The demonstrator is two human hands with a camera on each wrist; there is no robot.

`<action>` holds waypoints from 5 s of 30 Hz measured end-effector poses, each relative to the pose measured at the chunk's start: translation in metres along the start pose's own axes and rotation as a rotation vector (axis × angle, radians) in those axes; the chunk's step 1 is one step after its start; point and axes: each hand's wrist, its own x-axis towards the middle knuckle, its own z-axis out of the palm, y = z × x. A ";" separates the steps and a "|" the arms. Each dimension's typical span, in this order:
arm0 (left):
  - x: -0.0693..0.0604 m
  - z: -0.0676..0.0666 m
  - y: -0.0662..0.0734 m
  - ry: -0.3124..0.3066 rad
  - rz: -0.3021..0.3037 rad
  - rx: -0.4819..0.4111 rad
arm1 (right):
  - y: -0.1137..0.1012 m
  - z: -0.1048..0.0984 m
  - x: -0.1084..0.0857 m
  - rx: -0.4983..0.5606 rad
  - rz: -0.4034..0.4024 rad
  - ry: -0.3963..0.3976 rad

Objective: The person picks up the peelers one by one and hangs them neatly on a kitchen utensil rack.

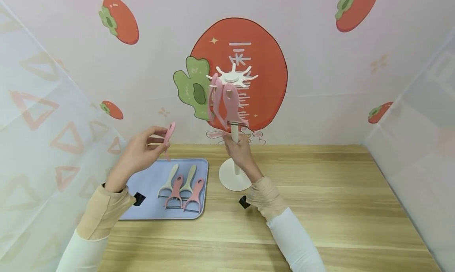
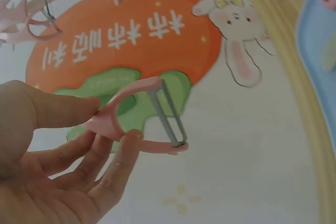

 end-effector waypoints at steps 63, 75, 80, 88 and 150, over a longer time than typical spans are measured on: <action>0.119 0.044 0.103 0.187 0.506 -0.506 | -0.001 0.002 0.000 0.007 0.021 0.028; 0.123 0.048 0.102 0.136 0.495 -0.524 | -0.001 0.002 -0.001 0.008 0.017 0.030; 0.121 0.049 0.097 0.139 0.495 -0.518 | -0.001 0.002 -0.001 -0.015 0.010 0.035; 0.111 0.062 0.075 0.263 0.373 -0.512 | -0.004 0.002 -0.005 -0.078 -0.015 0.095; 0.018 0.218 0.013 -0.213 0.050 -0.306 | -0.014 0.015 -0.020 -0.328 0.013 0.387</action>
